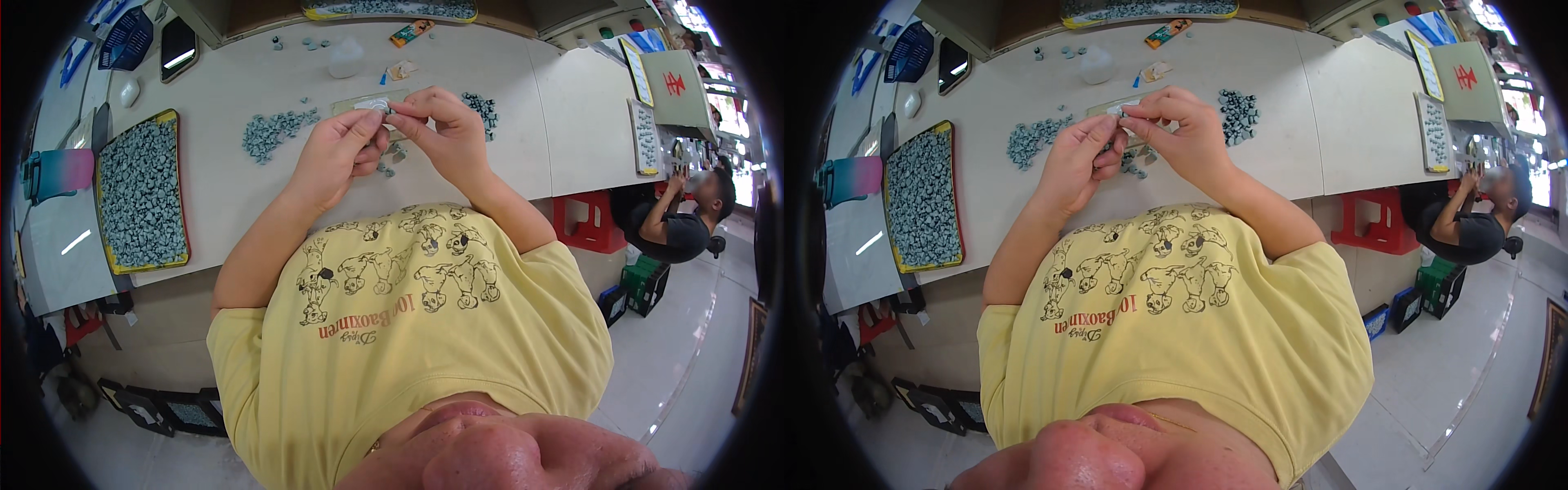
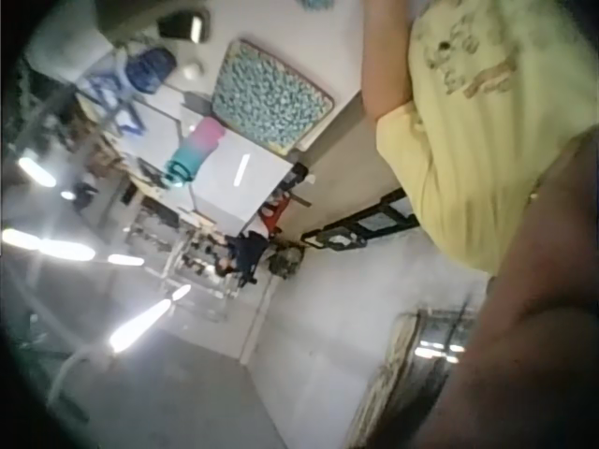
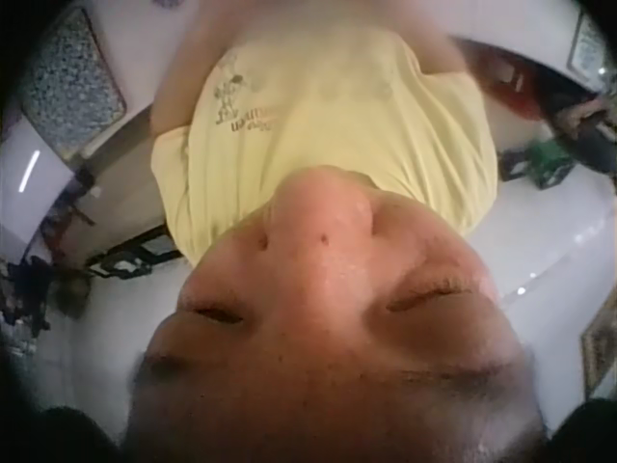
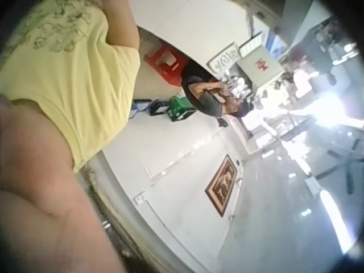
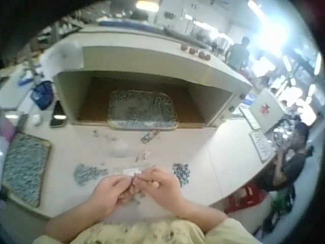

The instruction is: The person assembles small components by inserting black rings into green plastic pieces by hand and placing the assembled pieces onto the table.

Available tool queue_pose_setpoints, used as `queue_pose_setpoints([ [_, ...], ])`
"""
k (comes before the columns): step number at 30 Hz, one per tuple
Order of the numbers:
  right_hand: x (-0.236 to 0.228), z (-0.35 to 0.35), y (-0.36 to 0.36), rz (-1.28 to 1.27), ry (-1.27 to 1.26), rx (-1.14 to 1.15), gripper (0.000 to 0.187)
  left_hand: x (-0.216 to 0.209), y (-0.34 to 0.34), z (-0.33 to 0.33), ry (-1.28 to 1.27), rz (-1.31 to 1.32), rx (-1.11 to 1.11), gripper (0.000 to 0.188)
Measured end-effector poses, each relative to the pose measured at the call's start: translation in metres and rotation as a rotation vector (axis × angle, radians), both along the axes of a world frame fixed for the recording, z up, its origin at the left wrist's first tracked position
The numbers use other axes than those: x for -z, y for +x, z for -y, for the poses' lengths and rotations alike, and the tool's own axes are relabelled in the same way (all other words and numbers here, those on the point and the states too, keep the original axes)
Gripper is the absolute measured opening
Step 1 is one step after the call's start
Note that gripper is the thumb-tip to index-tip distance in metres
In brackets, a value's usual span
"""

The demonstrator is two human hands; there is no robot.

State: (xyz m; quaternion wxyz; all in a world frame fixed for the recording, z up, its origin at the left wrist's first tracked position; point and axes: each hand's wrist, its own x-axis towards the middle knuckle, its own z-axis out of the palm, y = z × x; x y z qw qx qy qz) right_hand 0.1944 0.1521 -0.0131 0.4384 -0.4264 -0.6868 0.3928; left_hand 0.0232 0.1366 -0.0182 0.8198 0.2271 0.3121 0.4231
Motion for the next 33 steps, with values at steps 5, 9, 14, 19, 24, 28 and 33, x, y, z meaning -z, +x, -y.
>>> queue_pose_setpoints([
  [5,-0.012,0.003,-0.005,0.16,0.134,0.012,0.017,0.009,-0.004,0.001,0.026,-0.02,0.011,0.017],
  [9,-0.009,0.004,-0.003,0.157,0.093,0.003,0.017,0.007,-0.002,0.003,0.009,-0.065,0.0,0.016],
  [14,-0.011,0.003,-0.006,0.206,0.116,0.007,0.019,0.008,-0.007,0.001,0.0,-0.079,-0.005,0.015],
  [19,-0.012,-0.001,-0.003,0.22,0.112,-0.037,0.017,0.008,-0.008,0.001,-0.005,-0.089,-0.015,0.017],
  [24,-0.013,-0.002,0.005,0.23,-0.029,-0.11,0.016,0.007,-0.007,0.002,0.029,-0.165,0.013,0.017],
  [28,-0.012,-0.001,0.009,0.244,0.02,-0.119,0.017,0.007,-0.005,0.001,-0.031,-0.128,0.071,0.014],
  [33,-0.008,0.001,0.007,0.256,0.113,-0.113,0.017,0.013,-0.004,0.0,-0.059,-0.091,0.062,0.013],
])
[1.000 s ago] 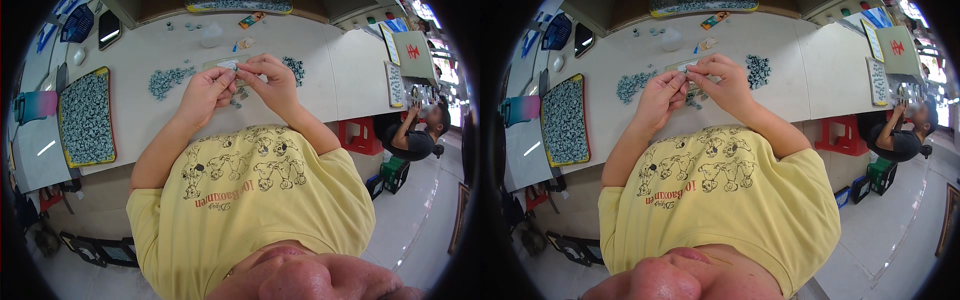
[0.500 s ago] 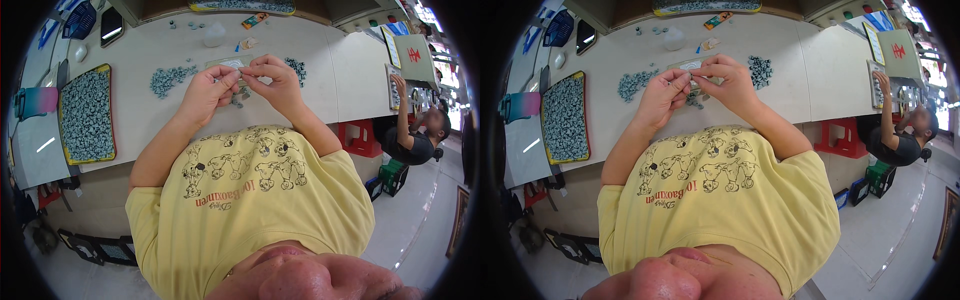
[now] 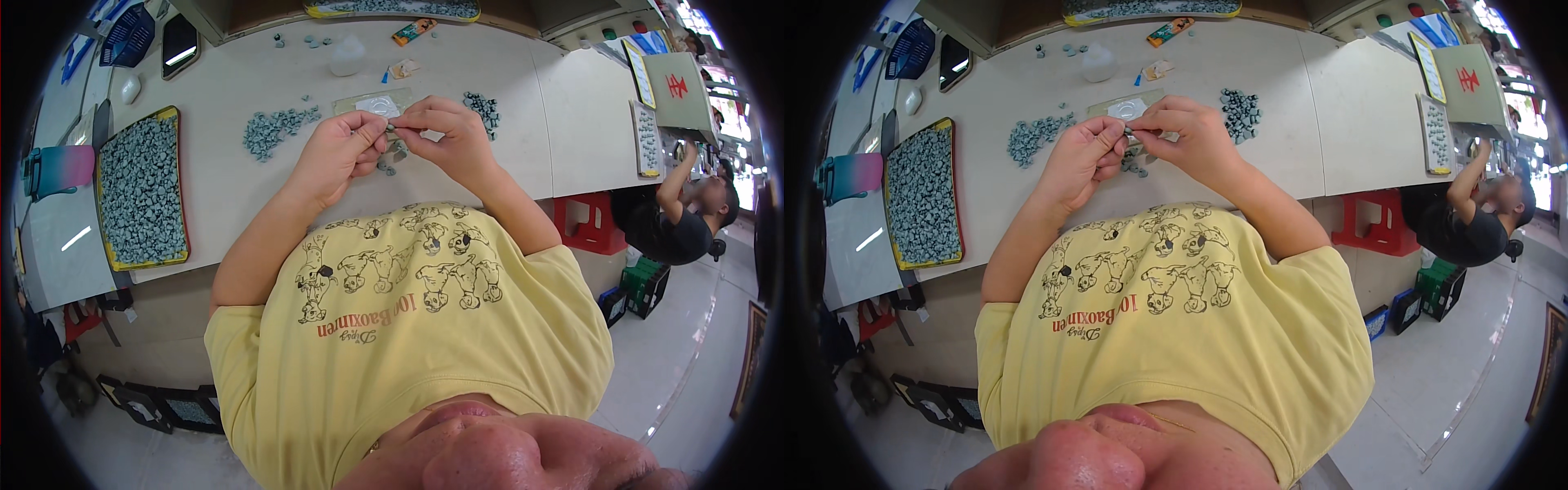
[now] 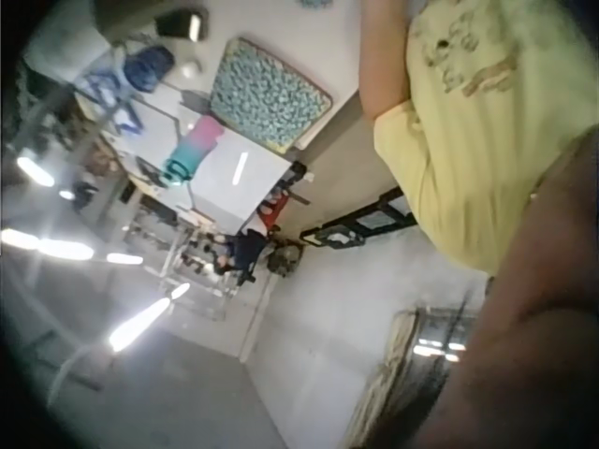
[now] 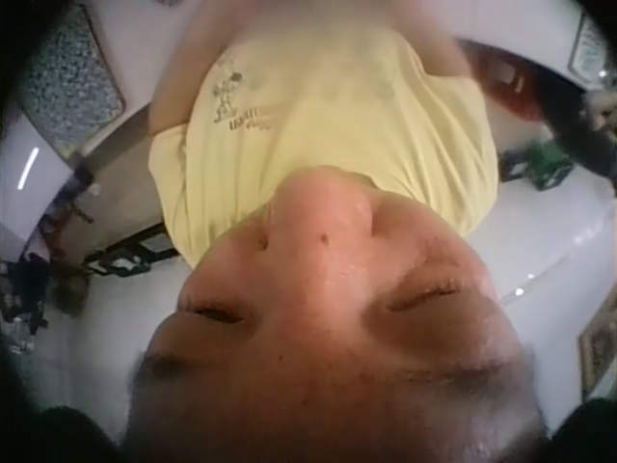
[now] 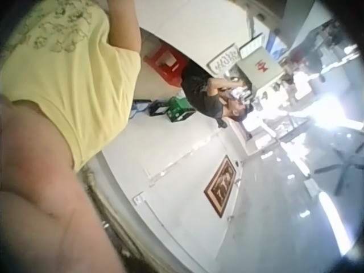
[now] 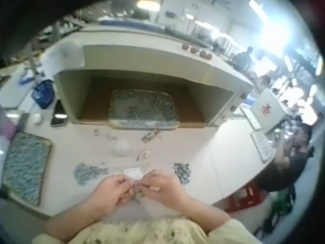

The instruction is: The person assembles small components by inserting black rings into green plastic pieces by hand and placing the assembled pieces onto the table.

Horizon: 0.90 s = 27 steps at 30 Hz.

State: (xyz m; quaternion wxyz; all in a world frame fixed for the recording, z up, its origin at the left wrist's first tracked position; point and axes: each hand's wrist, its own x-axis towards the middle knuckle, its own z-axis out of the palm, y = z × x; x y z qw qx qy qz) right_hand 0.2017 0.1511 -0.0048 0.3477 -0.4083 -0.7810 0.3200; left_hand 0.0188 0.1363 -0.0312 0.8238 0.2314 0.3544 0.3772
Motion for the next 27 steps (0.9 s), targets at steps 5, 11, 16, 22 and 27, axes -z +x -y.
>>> queue_pose_setpoints([
  [5,0.002,-0.001,-0.001,0.048,0.102,0.001,0.017,0.001,0.001,0.0,0.029,-0.047,-0.033,0.013],
  [11,0.002,-0.002,-0.006,0.046,0.106,-0.002,0.016,-0.004,0.0,0.001,0.07,-0.164,-0.028,0.012],
  [16,0.015,-0.022,0.004,0.144,0.402,-0.023,0.02,-0.002,-0.007,-0.003,0.018,0.05,-0.166,0.013],
  [22,0.021,-0.031,0.005,0.352,0.701,-0.153,0.028,-0.002,-0.011,-0.004,0.002,0.12,-0.311,0.014],
  [27,0.022,-0.034,0.001,0.42,0.79,-0.215,0.028,0.001,-0.018,-0.005,0.028,0.095,-0.314,0.014],
])
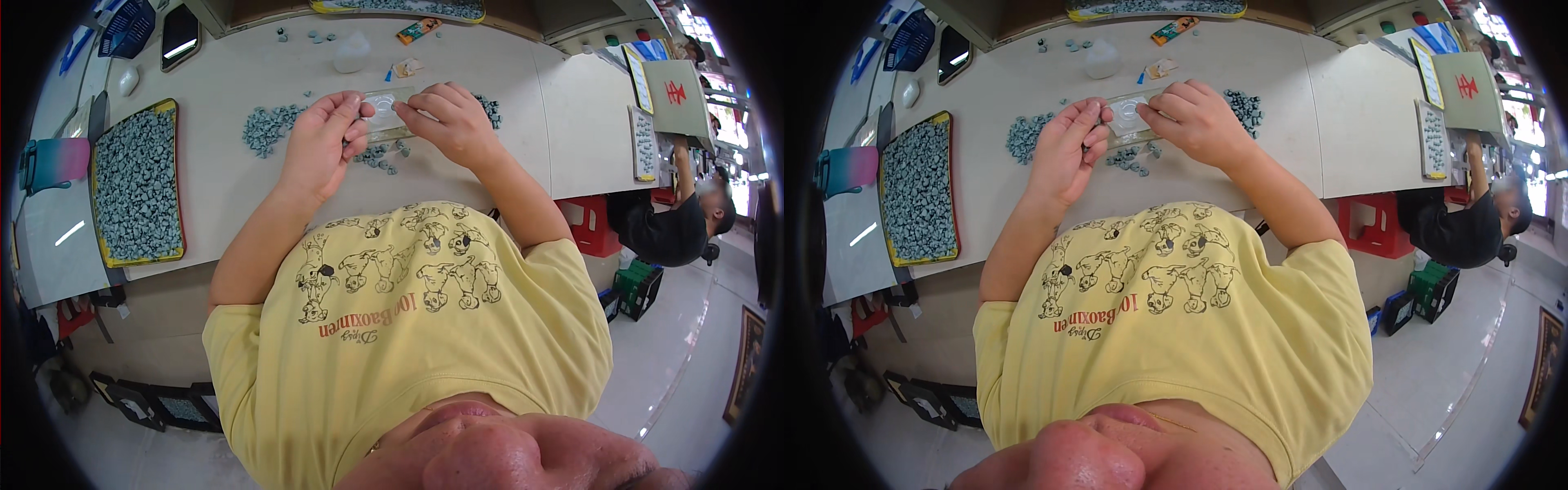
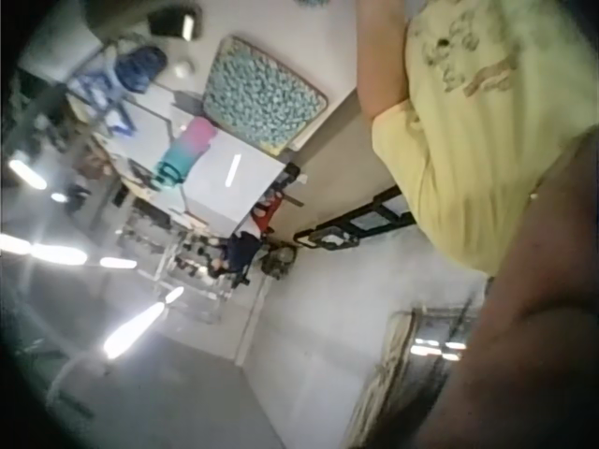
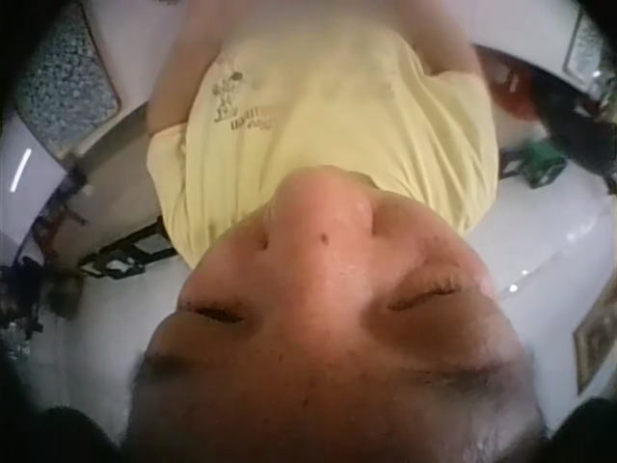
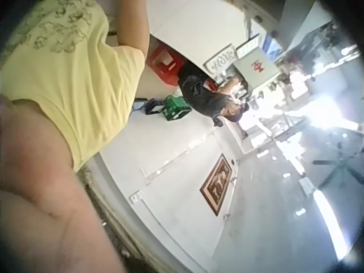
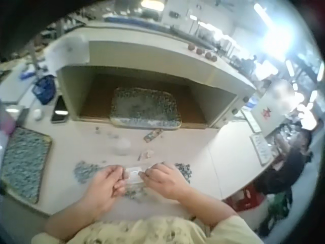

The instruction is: The person assembles small components by inserting black rings into green plastic pieces by hand and placing the assembled pieces onto the table.

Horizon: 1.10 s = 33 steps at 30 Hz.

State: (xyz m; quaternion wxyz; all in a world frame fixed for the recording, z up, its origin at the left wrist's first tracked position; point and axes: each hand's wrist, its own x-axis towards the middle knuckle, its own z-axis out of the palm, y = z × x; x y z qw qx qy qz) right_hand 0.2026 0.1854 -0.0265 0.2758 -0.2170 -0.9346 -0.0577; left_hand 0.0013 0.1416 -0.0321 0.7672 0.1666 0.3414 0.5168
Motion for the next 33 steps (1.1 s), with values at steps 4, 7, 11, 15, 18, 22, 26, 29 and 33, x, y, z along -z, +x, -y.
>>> queue_pose_setpoints([
  [4,0.001,-0.001,-0.002,0.043,0.037,-0.018,0.028,0.006,-0.008,-0.001,-0.068,0.016,0.013,0.016],
  [7,-0.001,0.0,-0.003,0.04,0.018,-0.026,0.026,0.005,-0.007,-0.001,-0.109,0.062,-0.014,0.017],
  [11,0.006,0.0,-0.004,-0.179,-0.213,0.034,0.02,-0.001,0.0,-0.002,-0.106,0.022,-0.126,0.018],
  [15,-0.005,0.014,-0.012,-0.461,-0.646,0.249,0.012,-0.001,0.0,0.0,-0.079,-0.008,-0.126,0.016],
  [18,-0.007,0.018,-0.01,-0.845,-1.189,0.296,0.007,0.001,-0.001,0.001,-0.013,0.008,-0.048,0.015],
  [22,-0.014,0.019,-0.006,-1.014,-1.586,0.253,0.01,-0.004,0.003,0.003,-0.03,-0.008,-0.02,0.018],
  [26,-0.014,0.02,-0.004,-1.132,-1.723,0.144,0.01,-0.002,0.007,0.002,-0.039,0.045,-0.017,0.021],
  [29,-0.014,0.02,-0.004,-1.146,-1.752,0.129,0.01,0.001,0.004,0.002,-0.027,0.097,0.033,0.022],
  [33,-0.015,0.021,-0.004,-1.139,-1.753,0.116,0.011,0.0,0.007,0.004,0.001,0.058,0.024,0.021],
])
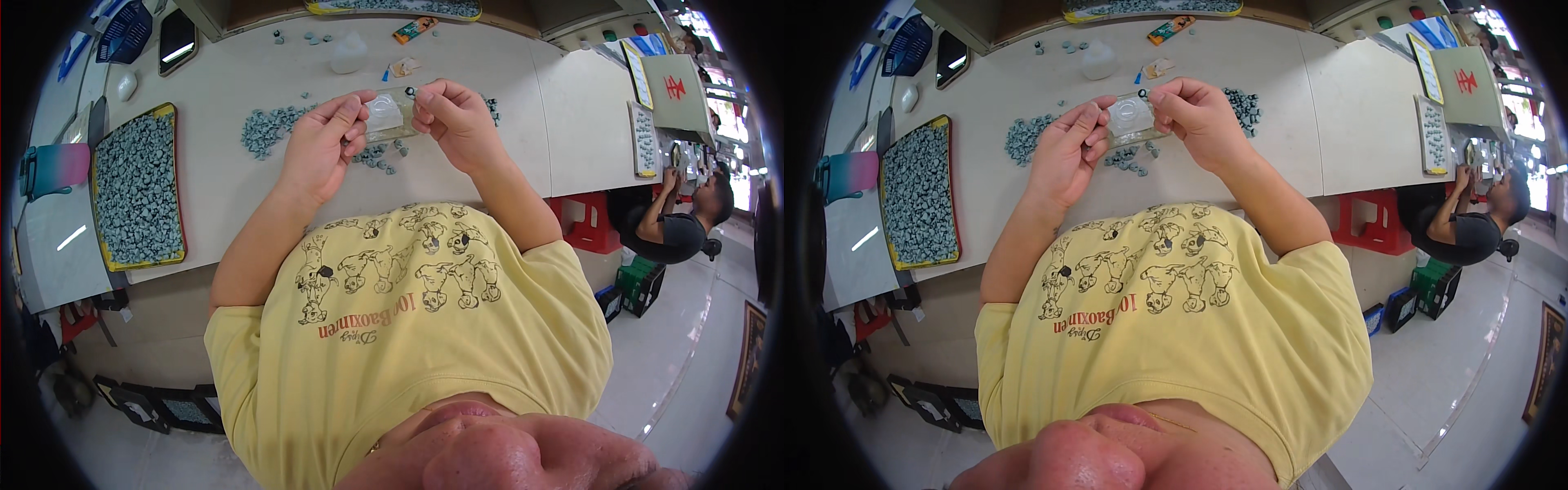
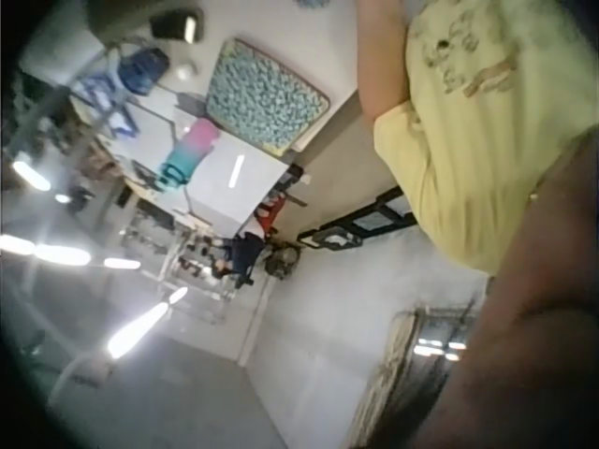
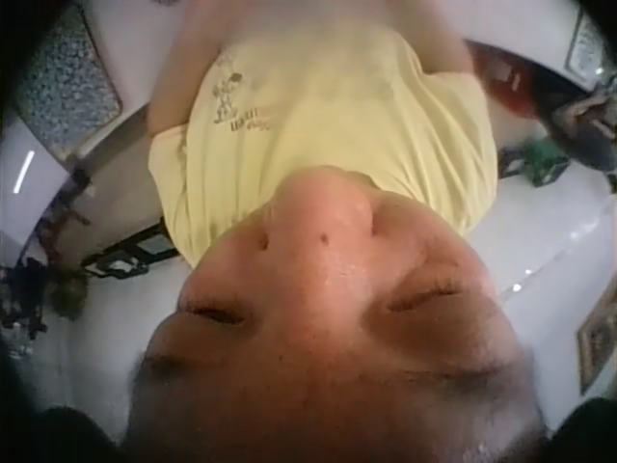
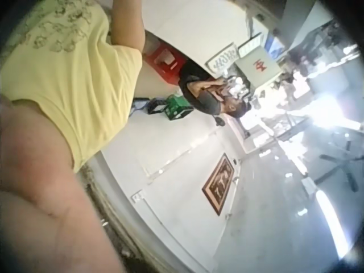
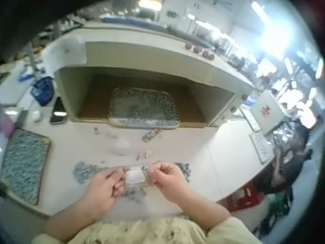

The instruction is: The person assembles small components by inserting black rings into green plastic pieces by hand and placing the assembled pieces onto the table.

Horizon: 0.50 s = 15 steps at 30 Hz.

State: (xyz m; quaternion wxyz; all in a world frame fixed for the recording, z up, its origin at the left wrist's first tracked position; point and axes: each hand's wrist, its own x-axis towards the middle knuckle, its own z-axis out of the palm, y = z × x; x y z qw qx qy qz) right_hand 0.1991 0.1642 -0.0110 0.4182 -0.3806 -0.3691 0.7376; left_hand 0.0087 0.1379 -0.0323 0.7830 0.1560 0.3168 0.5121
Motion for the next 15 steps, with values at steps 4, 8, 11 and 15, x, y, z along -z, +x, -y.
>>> queue_pose_setpoints([
  [4,0.002,-0.004,-0.002,0.086,0.048,0.015,0.01,0.001,0.001,-0.003,-0.003,-0.026,0.004,0.019],
  [8,0.003,-0.001,-0.004,0.286,0.223,0.059,0.008,0.002,0.0,-0.004,-0.016,-0.023,0.016,0.015],
  [11,0.006,0.0,-0.007,0.428,0.495,0.086,0.007,0.0,-0.001,-0.003,-0.048,-0.022,0.035,0.014],
  [15,0.002,-0.001,-0.011,0.7,0.867,0.074,0.011,-0.001,-0.002,-0.002,-0.072,-0.015,0.1,0.018],
])
